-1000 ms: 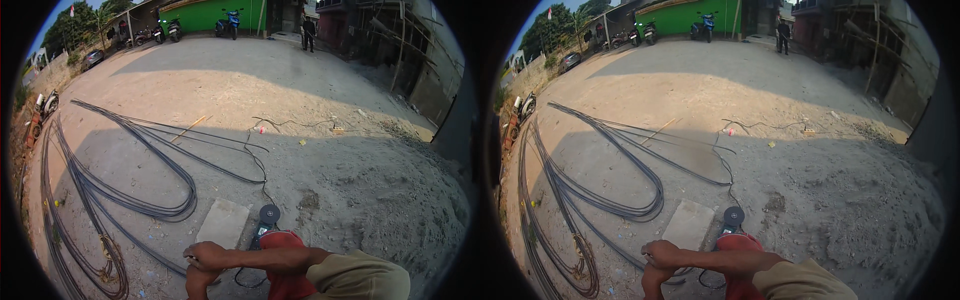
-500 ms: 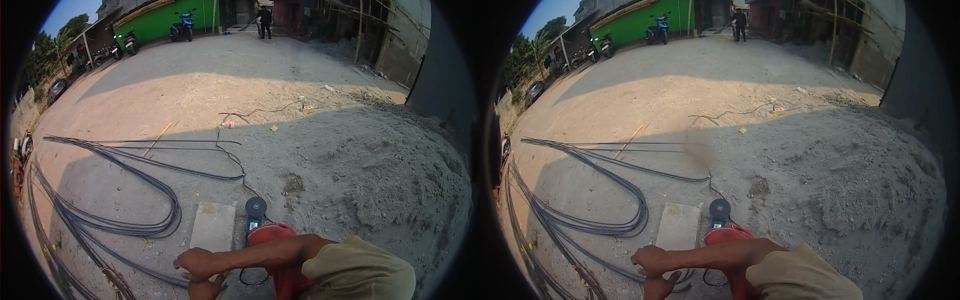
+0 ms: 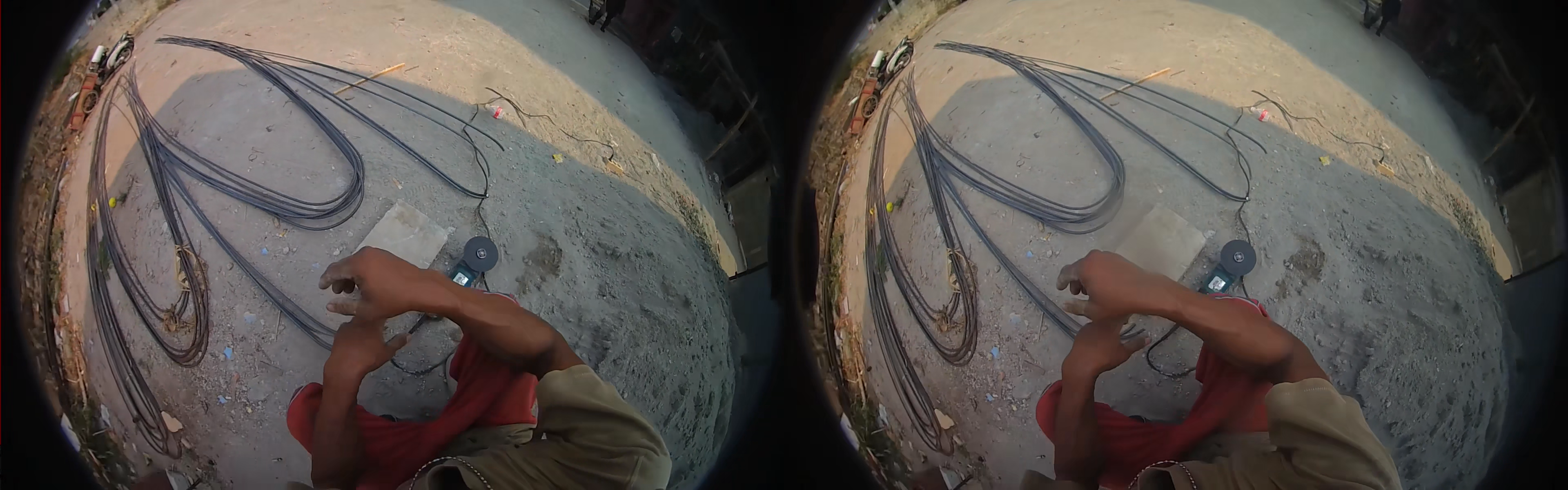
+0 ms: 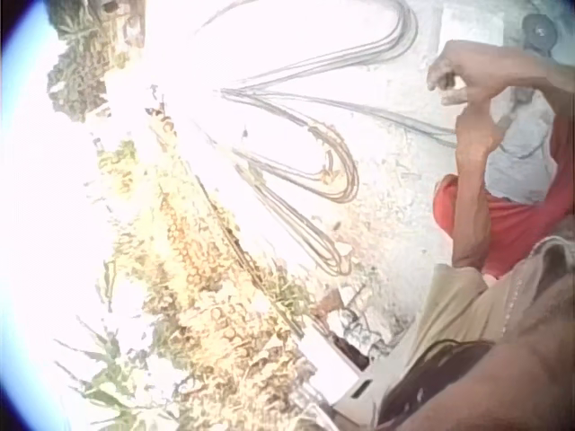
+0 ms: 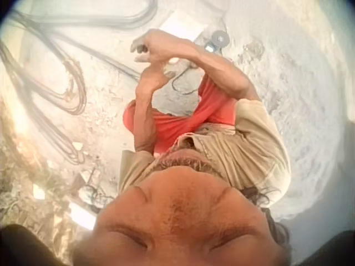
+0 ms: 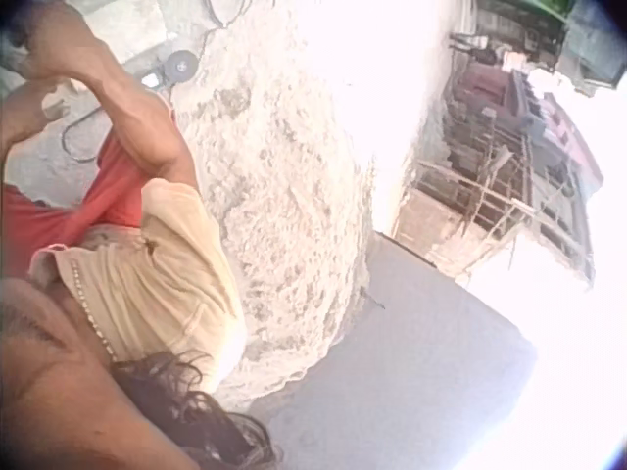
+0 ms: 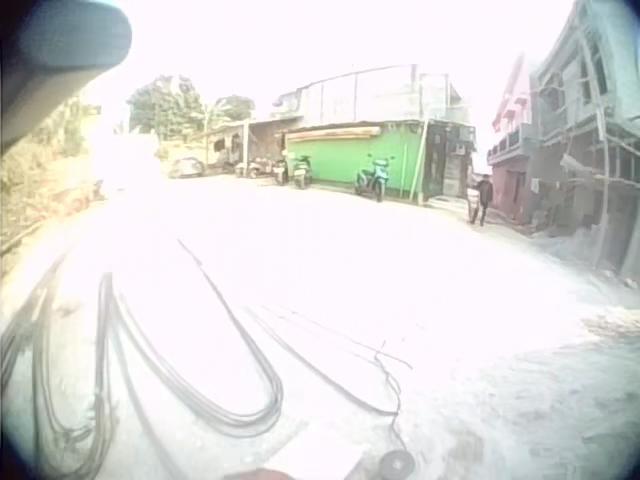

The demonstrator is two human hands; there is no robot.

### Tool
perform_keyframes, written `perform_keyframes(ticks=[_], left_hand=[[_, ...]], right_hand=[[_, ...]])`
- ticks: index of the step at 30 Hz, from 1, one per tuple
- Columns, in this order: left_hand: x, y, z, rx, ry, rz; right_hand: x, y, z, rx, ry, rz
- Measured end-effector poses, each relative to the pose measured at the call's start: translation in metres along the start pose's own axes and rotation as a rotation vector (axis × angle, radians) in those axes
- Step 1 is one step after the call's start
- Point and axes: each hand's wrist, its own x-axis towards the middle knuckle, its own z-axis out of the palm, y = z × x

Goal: The person uses a power angle grinder to cut a stone on the ground, periodically adjusting the position of the stone and nearby metal rods by hand.

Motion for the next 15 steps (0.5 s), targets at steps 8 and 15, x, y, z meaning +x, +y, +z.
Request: perform_keyframes(ticks=[8,15], left_hand=[[-0.028,-0.008,-0.087,0.207,-0.153,0.124],[0.120,-0.016,-0.141,0.431,0.240,0.311]], right_hand=[[0.051,0.160,-0.004,0.114,0.515,0.395],[-0.004,0.379,0.110,-0.398,0.399,0.238]])
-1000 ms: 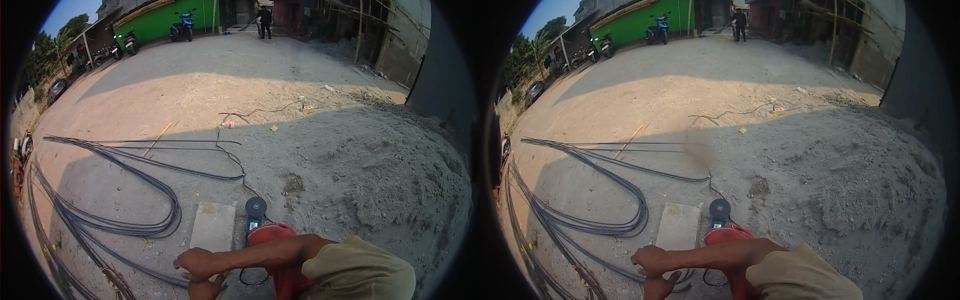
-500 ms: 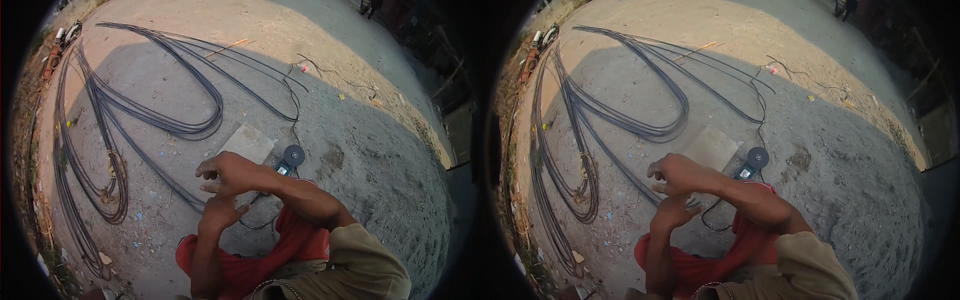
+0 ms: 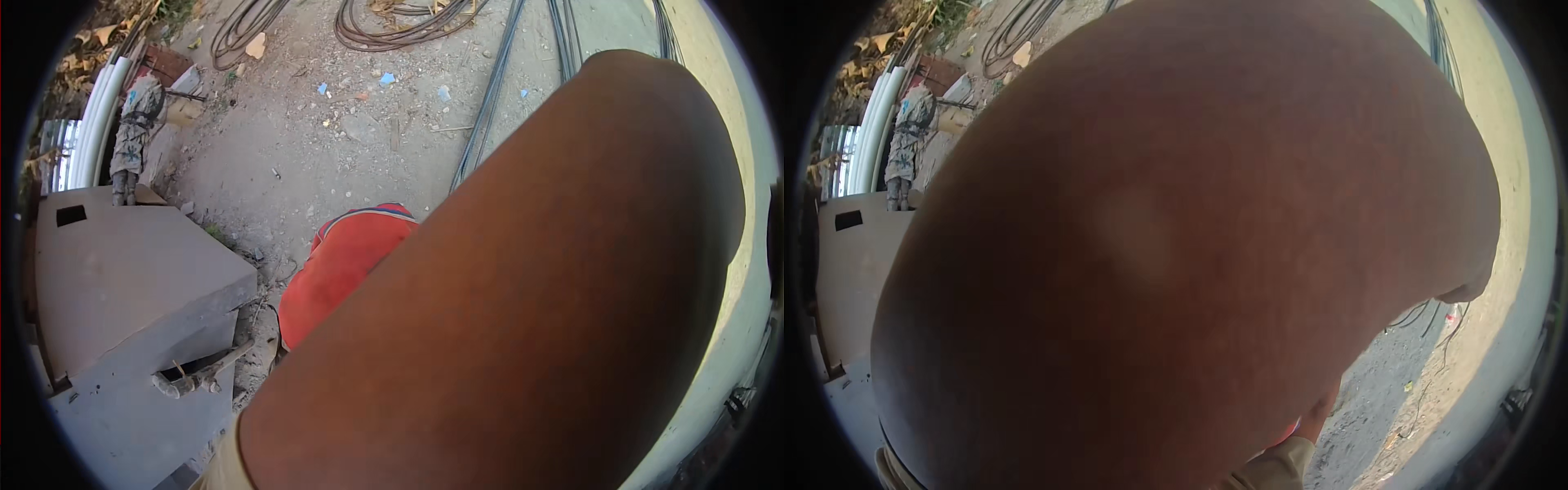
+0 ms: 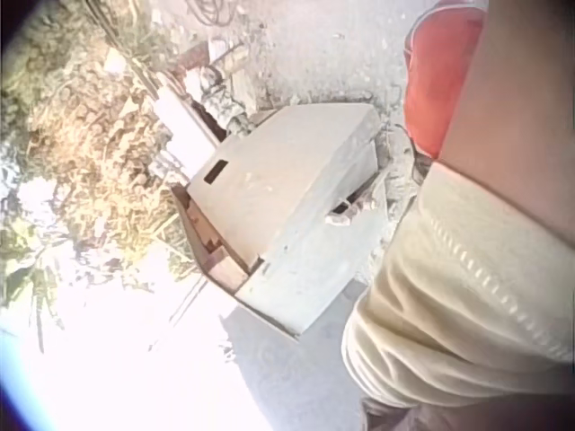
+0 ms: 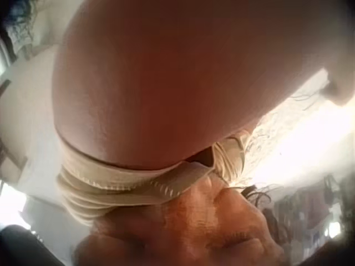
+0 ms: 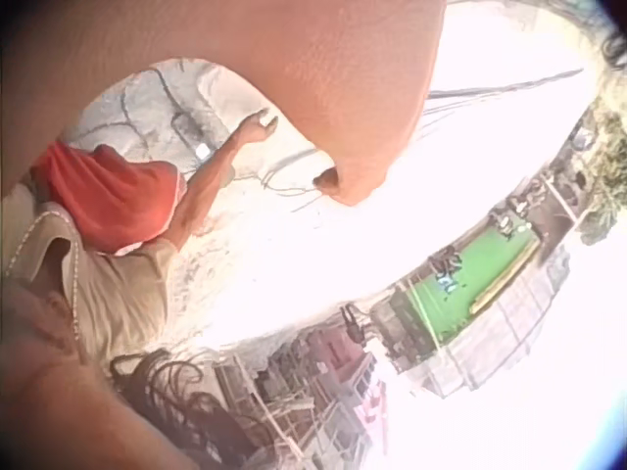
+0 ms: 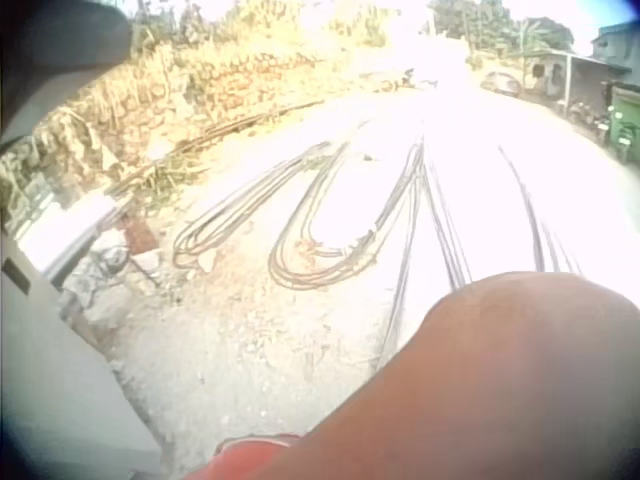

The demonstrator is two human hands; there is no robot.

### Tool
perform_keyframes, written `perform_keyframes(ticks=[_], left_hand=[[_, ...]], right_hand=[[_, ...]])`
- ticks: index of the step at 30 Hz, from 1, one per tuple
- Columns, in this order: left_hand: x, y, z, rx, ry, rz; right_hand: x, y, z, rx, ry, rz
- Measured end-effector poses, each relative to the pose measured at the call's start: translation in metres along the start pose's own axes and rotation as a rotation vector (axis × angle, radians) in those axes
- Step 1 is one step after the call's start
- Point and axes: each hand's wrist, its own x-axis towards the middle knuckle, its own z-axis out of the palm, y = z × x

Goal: The person uses a power angle grinder to cut a stone on the ground, periodically adjusting the position of the stone and nearby metal rods by hand.

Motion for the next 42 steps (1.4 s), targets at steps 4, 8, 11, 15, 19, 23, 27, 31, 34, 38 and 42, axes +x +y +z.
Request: perform_keyframes(ticks=[4,8,11,15,19,23,27,31,34,38,42], left_hand=[[0.033,-0.074,0.043,0.066,-0.114,-0.223],[0.032,-0.151,0.121,-0.173,0.016,-0.411],[0.044,-0.196,0.205,-0.085,0.205,-0.456],[0.061,-0.235,0.284,-0.012,0.243,-0.388],[0.090,-0.221,0.281,0.058,-0.106,-0.424],[0.086,-0.217,0.281,0.010,-0.046,-0.450],[0.088,-0.214,0.272,0.152,-0.089,-0.414],[0.087,-0.219,0.283,0.154,-0.079,-0.416],[0.089,-0.220,0.283,0.106,-0.177,-0.446],[0.069,-0.197,0.312,0.014,-0.113,-0.522],[0.083,-0.182,0.330,0.077,0.021,-0.456]], right_hand=[[-0.028,-0.031,0.056,-0.078,0.167,-0.140],[-0.013,-0.056,0.041,-0.060,0.267,0.032],[-0.010,-0.053,0.029,-0.070,0.256,0.106],[-0.015,-0.060,0.035,-0.058,0.272,0.116],[-0.024,-0.058,0.030,-0.059,0.244,0.153],[-0.022,-0.060,0.032,-0.027,0.218,0.164],[-0.019,-0.056,0.030,-0.011,0.227,0.171],[-0.015,-0.057,0.026,-0.007,0.218,0.172],[-0.016,-0.055,0.026,-0.005,0.227,0.164],[-0.017,-0.066,0.034,-0.006,0.185,0.193],[-0.025,-0.062,0.026,-0.016,0.199,0.224]])
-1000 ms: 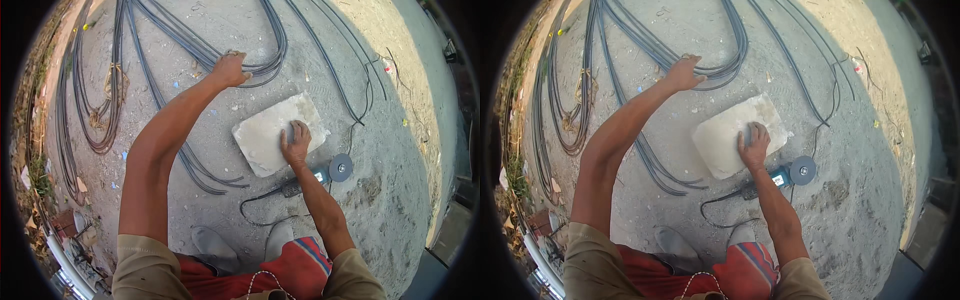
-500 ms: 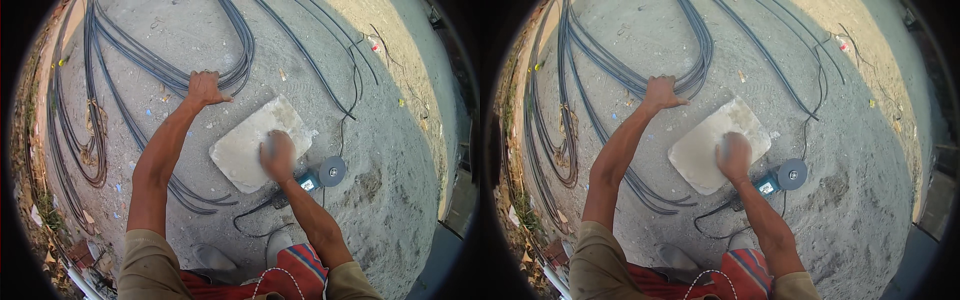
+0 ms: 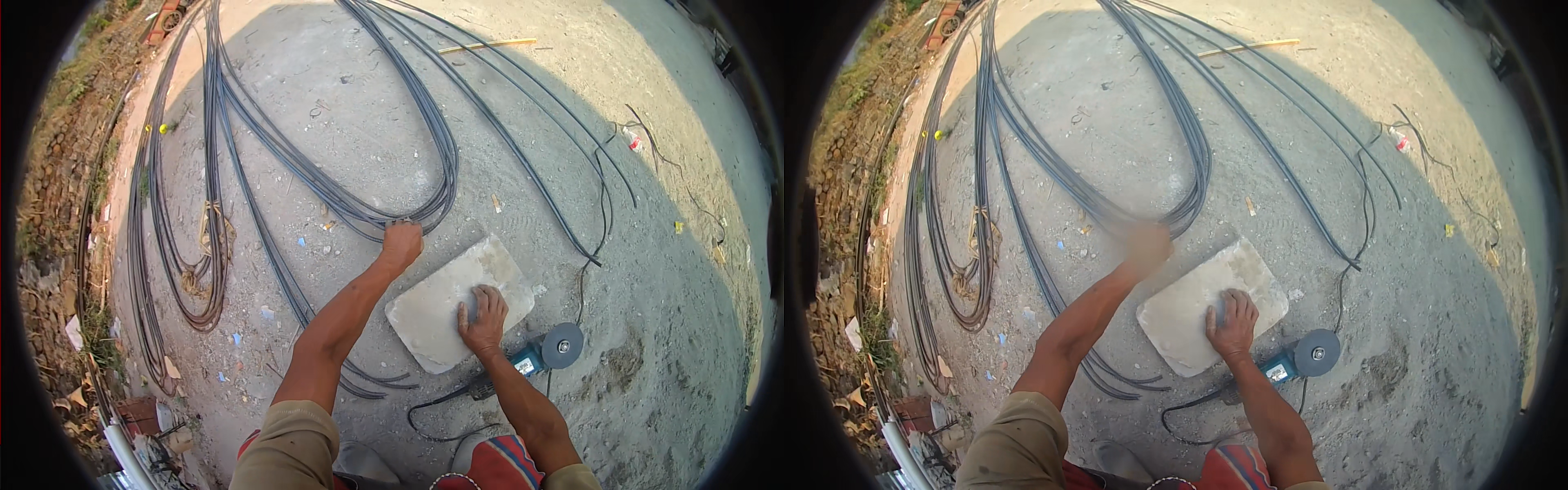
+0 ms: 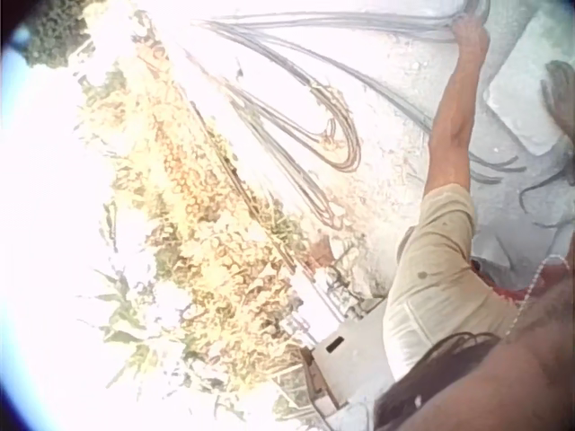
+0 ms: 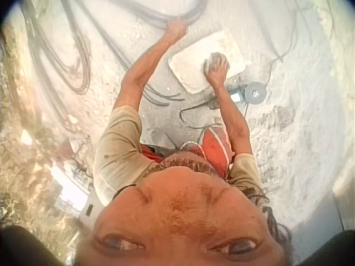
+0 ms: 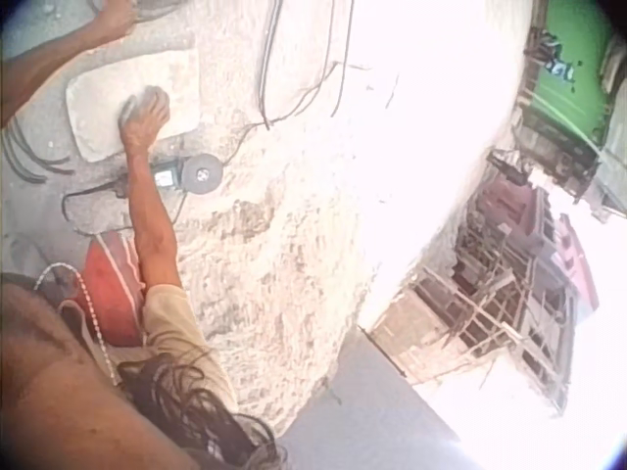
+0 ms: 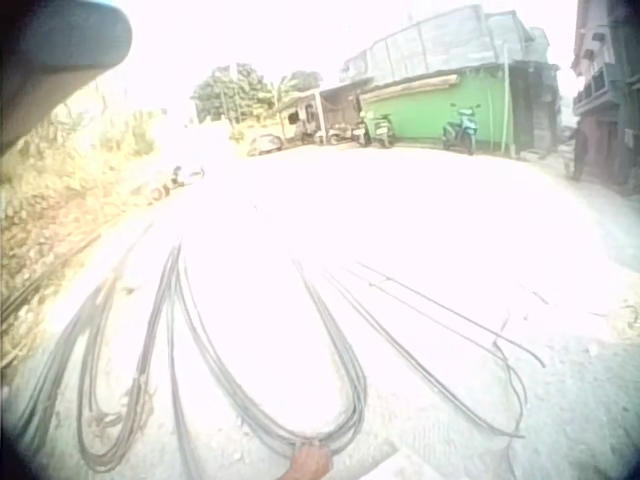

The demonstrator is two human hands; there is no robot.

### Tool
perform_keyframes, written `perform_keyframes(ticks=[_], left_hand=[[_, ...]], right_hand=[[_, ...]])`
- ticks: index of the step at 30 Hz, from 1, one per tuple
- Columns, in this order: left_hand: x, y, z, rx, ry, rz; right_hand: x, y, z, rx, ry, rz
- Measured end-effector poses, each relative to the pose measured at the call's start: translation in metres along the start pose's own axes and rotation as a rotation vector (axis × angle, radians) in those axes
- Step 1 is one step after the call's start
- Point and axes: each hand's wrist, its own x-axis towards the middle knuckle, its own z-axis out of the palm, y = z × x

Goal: The person uses a power angle grinder to cut a stone on the ground, periodically adjusting the position of the stone and nearby metal rods by hand.

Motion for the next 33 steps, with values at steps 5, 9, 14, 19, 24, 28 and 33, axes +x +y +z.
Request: perform_keyframes(ticks=[5,9,14,19,24,28,33], left_hand=[[0.006,-0.013,-0.008,-0.046,-0.029,0.004],[0.005,0.015,-0.044,-0.101,-0.099,-0.119],[-0.029,0.016,-0.120,-0.123,0.034,-0.271],[-0.067,0.004,-0.190,-0.137,0.294,-0.279],[-0.117,-0.009,-0.187,-0.175,0.185,-0.351],[-0.094,-0.009,-0.134,-0.134,-0.016,-0.209],[-0.094,-0.006,-0.105,-0.013,-0.098,-0.283]], right_hand=[[0.002,0.002,0.007,0.057,0.013,-0.021],[0.008,0.014,0.002,0.056,0.034,0.026],[0.005,0.010,0.002,0.098,-0.033,0.018],[0.005,0.010,0.001,0.088,0.013,-0.008],[0.002,0.011,0.001,0.027,-0.041,0.018],[-0.006,0.007,0.006,0.077,-0.018,-0.004],[-0.002,0.008,0.005,0.120,0.017,-0.008]])
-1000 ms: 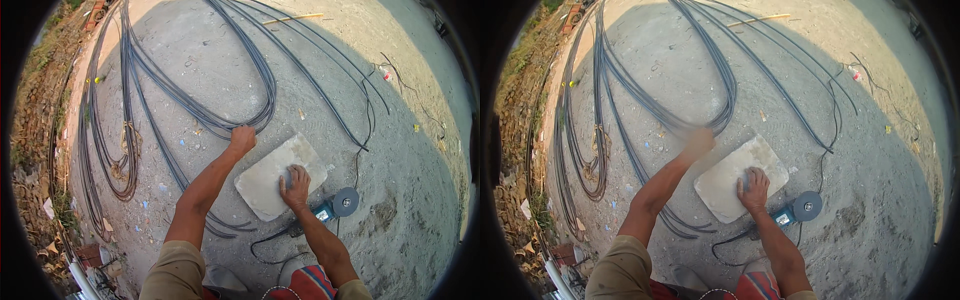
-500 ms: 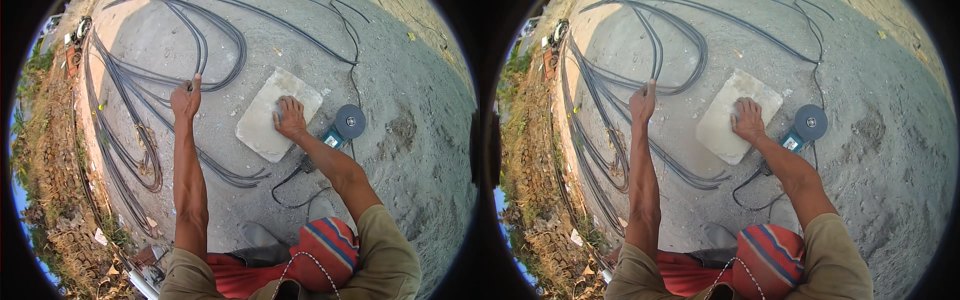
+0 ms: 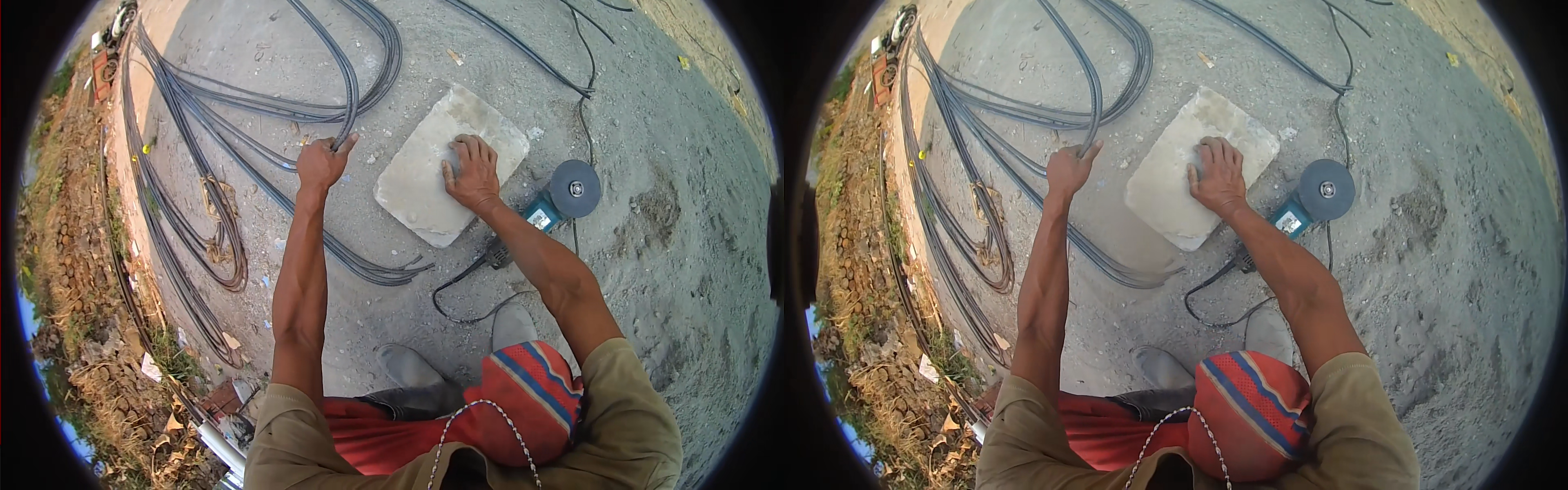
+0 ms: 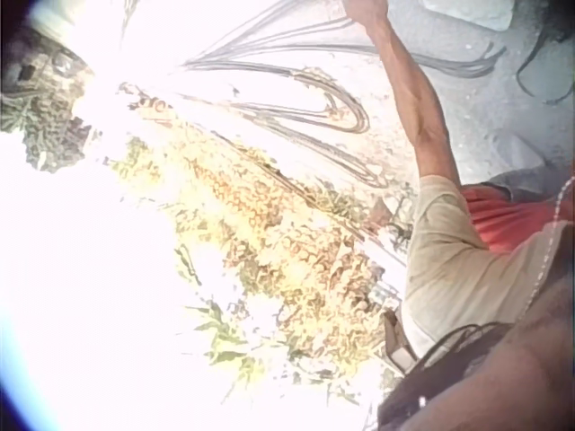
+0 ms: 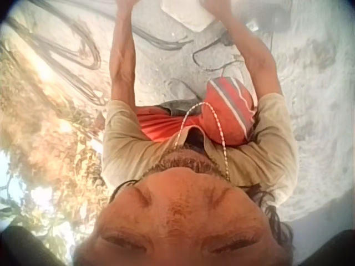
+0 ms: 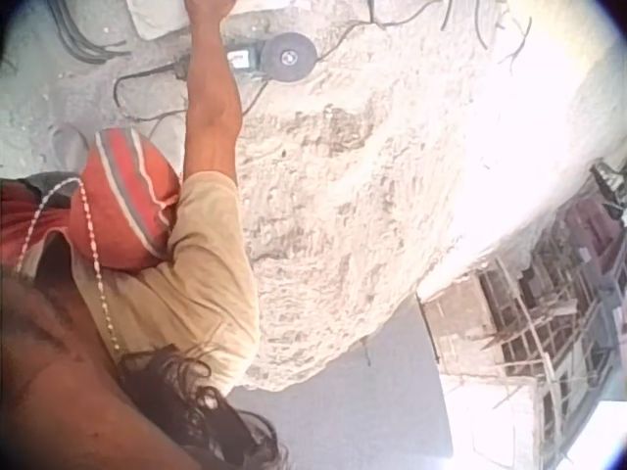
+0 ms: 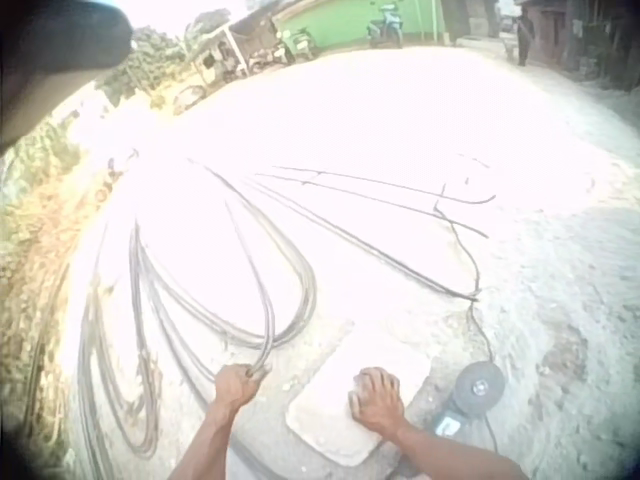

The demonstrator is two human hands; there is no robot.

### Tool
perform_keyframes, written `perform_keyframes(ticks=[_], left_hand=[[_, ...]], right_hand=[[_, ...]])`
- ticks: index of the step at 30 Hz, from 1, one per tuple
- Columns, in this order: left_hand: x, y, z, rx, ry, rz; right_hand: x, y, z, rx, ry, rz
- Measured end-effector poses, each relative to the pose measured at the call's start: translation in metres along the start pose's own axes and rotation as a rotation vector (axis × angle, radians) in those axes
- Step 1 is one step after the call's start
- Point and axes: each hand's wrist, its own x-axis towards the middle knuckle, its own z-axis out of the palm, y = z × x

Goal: The person uses a power angle grinder to cut a stone on the ground, periodically adjusting the position of the stone and nearby metal rods by hand.

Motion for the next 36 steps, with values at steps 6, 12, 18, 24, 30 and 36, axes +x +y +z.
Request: perform_keyframes(ticks=[6,12,18,24,30,36], left_hand=[[-0.022,0.010,-0.116,-0.145,0.317,-0.096],[-0.078,-0.034,-0.110,-0.283,0.375,-0.159],[-0.039,-0.008,-0.032,-0.001,-0.080,0.021],[-0.046,-0.034,0.005,-0.008,-0.014,-0.052],[-0.073,0.002,-0.136,-0.209,0.452,-0.189],[-0.119,0.042,-0.147,-0.424,0.391,-0.295]], right_hand=[[0.009,0.011,-0.006,0.025,-0.001,0.004],[-0.004,0.004,0.005,-0.007,-0.078,-0.017],[0.003,0.002,-0.008,-0.051,-0.017,0.004],[-0.002,-0.004,-0.007,-0.015,-0.052,0.000],[0.001,0.008,0.003,0.003,-0.037,-0.028],[0.015,0.012,-0.009,-0.029,-0.017,0.000]])
